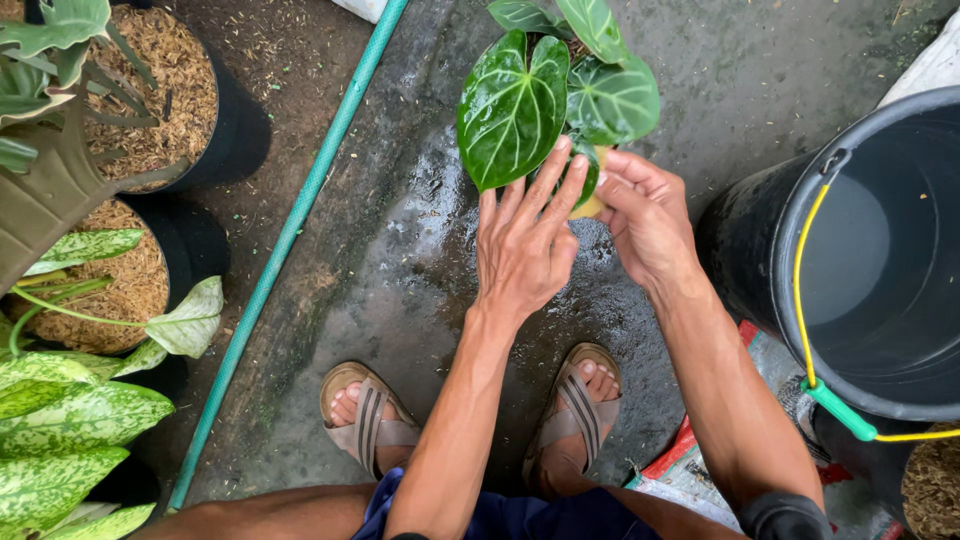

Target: The person wipes the leaves of a potted plant using a wet sponge. They repeatedly dip the sponge into a bucket of water and gently clean each leaf surface.

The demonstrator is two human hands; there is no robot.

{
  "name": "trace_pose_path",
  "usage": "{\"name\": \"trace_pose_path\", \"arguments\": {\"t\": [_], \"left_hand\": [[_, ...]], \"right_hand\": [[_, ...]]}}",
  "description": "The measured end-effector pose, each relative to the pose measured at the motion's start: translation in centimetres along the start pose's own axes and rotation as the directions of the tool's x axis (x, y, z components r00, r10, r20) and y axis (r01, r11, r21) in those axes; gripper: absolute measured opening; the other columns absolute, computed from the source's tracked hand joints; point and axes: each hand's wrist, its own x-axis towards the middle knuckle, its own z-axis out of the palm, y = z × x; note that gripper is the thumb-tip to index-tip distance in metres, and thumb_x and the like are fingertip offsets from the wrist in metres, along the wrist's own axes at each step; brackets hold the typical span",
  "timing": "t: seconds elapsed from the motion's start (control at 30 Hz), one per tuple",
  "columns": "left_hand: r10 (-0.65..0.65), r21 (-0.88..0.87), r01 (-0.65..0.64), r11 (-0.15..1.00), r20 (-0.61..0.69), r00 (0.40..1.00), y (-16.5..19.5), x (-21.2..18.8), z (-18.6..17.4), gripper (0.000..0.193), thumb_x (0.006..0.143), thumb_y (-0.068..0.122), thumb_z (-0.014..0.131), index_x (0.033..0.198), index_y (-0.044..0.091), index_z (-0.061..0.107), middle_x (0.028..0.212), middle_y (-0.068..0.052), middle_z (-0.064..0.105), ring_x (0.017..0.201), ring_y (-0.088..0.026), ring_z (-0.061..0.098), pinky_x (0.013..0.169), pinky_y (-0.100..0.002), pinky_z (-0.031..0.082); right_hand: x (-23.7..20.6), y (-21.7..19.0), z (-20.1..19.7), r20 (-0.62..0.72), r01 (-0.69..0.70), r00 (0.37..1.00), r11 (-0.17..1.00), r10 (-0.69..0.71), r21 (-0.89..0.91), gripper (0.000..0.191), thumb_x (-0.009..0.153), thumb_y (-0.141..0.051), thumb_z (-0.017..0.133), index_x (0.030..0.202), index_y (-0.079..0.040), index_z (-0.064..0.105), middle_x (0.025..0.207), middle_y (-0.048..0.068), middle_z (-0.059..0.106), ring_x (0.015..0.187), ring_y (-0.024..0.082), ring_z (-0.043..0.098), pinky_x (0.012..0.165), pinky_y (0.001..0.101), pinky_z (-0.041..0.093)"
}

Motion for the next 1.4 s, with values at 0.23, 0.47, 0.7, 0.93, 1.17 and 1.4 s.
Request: {"name": "trace_pose_path", "arguments": {"t": [0.23,0.47,0.7,0.93,1.17,1.4], "left_hand": [[0.0,-0.013,0.001,1.0,0.064,0.998,0.4,-0.1,-0.5,0.063,0.097,0.035,0.054,0.159,0.021,0.044,0.171,-0.005,0.031,0.16,-0.037,0.031,0.134,-0.063,0.015],[-0.031,0.078,0.024,0.997,0.088,0.996,0.3,-0.3,0.4,0.072,0.105,0.063,0.04,0.164,0.02,0.039,0.174,-0.002,0.03,0.162,-0.036,0.029,0.132,-0.061,0.011],[-0.04,0.085,0.032,0.996,0.094,0.995,0.2,-0.2,0.2,0.074,0.104,0.066,0.04,0.164,0.021,0.038,0.174,-0.004,0.028,0.164,-0.036,0.027,0.132,-0.062,0.01],[-0.018,0.044,0.015,0.999,0.061,0.998,0.6,-0.1,0.0,0.073,0.103,0.064,0.041,0.161,0.019,0.044,0.173,-0.007,0.029,0.163,-0.039,0.028,0.135,-0.065,0.012],[-0.105,-0.277,0.024,0.961,-0.282,0.954,0.7,-0.8,0.0,0.033,0.106,0.022,0.064,0.134,0.006,0.068,0.145,-0.01,0.064,0.135,-0.033,0.061,0.12,-0.045,0.045],[-0.412,-0.548,0.11,0.829,-0.467,0.782,2.4,-2.5,0.9,0.016,0.108,0.009,0.058,0.119,0.003,0.068,0.118,-0.012,0.068,0.121,-0.03,0.07,0.111,-0.04,0.057]], "right_hand": [[-2.1,-0.2,0.5,-0.027,-0.041,0.999,0.999,0.041,0.001,0.033,0.1,-0.002,0.061,0.132,0.005,0.064,0.12,0.011,0.073,0.104,0.017,0.072,0.092,0.0335,0.059],[-2.8,1.3,-0.5,-0.096,0.017,0.995,1.0,-0.019,-0.021,0.032,0.102,0.0,0.065,0.133,0.005,0.067,0.108,0.008,0.072,0.078,0.007,0.057,0.067,0.0224,0.046],[-3.1,1.8,0.2,-0.088,-0.066,0.994,0.997,0.062,-0.035,0.026,0.1,-0.002,0.063,0.125,0.005,0.069,0.108,0.009,0.074,0.089,0.012,0.069,0.079,0.027,0.057],[-3.5,2.4,-0.7,0.064,-0.118,0.989,0.979,0.13,-0.164,0.025,0.097,-0.001,0.066,0.12,0.007,0.071,0.107,0.01,0.075,0.093,0.012,0.069,0.083,0.0292,0.058],[-5.0,0.4,-2.7,-0.092,-0.12,0.992,0.846,0.085,-0.519,0.021,0.094,0.0,0.063,0.113,0.006,0.072,0.098,0.007,0.074,0.087,0.01,0.066,0.079,0.025,0.054],[-7.8,-3.8,0.0,-0.066,-0.004,0.997,0.779,-0.049,-0.627,0.022,0.097,0.0,0.064,0.118,0.005,0.069,0.099,0.008,0.074,0.087,0.011,0.069,0.076,0.0254,0.058]]}}
